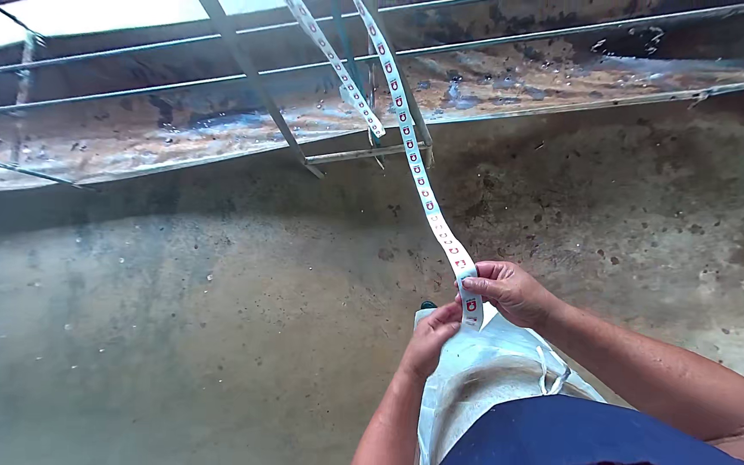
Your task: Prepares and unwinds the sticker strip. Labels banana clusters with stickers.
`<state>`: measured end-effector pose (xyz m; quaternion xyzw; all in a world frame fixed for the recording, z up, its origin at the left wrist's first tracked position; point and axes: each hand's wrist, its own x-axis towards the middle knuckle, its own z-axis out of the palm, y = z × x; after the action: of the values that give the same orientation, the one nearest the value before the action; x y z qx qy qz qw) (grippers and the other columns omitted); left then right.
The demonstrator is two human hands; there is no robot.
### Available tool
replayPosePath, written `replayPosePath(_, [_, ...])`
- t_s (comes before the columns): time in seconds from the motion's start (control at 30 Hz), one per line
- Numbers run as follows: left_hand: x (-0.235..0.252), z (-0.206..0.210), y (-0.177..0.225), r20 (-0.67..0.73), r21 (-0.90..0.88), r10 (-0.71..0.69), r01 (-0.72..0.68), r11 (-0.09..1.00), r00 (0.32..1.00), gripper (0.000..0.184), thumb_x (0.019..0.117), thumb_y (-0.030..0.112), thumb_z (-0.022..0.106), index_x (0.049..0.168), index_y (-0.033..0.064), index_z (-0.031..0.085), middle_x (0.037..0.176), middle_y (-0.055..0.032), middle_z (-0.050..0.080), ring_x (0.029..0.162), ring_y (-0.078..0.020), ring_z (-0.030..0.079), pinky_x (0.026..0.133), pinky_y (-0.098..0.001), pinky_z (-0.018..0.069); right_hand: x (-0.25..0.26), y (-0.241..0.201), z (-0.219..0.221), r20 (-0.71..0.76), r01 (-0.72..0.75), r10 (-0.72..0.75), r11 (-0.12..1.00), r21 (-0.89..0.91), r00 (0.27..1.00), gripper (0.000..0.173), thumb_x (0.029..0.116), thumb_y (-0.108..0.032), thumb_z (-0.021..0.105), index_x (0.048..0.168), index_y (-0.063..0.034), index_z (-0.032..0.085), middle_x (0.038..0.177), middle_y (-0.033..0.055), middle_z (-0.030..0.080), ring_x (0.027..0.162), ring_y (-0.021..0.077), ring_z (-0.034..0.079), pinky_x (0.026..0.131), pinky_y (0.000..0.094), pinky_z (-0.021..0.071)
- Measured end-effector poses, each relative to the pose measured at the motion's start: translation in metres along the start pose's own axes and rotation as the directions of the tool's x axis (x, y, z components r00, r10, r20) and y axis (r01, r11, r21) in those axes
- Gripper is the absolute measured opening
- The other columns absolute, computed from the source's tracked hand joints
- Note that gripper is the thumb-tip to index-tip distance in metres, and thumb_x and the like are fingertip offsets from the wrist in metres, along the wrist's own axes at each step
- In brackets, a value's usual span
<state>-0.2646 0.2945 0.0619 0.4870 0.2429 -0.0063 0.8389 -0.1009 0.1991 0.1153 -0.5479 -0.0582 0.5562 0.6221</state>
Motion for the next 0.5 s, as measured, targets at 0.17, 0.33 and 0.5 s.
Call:
replayPosePath(0.17, [0.051,0.001,0.045,-0.139,-0.325,-0.141,0.089,0.941,0.98,0.063,0.1099,0.033,0.008,0.122,-0.0051,0.057,0.105,-0.0116,0.073,0.096,-0.017,0.071,0.091,-0.0325,0.0562,-0.014,0.016,0.0,0.045,0.051,-0.049,0.998,-0.035,0.998,0.017,0.0937,0.003,0.058,0.093,-0.0059,0.071,0.083,-0.0018,0.076,0.079,0.0069,0.073,0.08,0.0256,0.0618])
replayPosePath(0.33, [0.069,0.01,0.078,-0.24,-0.386,-0.199,0.094,0.918,0.95,0.043,0.1136,0.023,0.026,0.115,-0.0024,0.06,0.1,-0.0152,0.074,0.088,-0.0204,0.075,0.082,-0.0314,0.0598,-0.017,0.025,-0.001,0.045,0.078,-0.074,0.992,-0.101,0.996,0.018,0.0922,0.005,0.06,0.091,-0.0073,0.073,0.082,-0.005,0.076,0.078,0.0026,0.072,0.079,0.0216,0.06])
replayPosePath(0.5, [0.058,0.016,0.09,-0.392,-0.307,-0.114,-0.013,0.952,0.913,0.019,0.1065,0.001,0.044,0.106,-0.0027,0.063,0.086,-0.0101,0.074,0.076,-0.0156,0.074,0.075,-0.0286,0.0613,-0.009,0.03,-0.005,0.082,0.105,-0.087,0.963,-0.247,0.993,0.012,0.092,0.002,0.064,0.094,-0.0059,0.073,0.083,-0.0081,0.075,0.078,-0.0031,0.07,0.077,0.0172,0.0582])
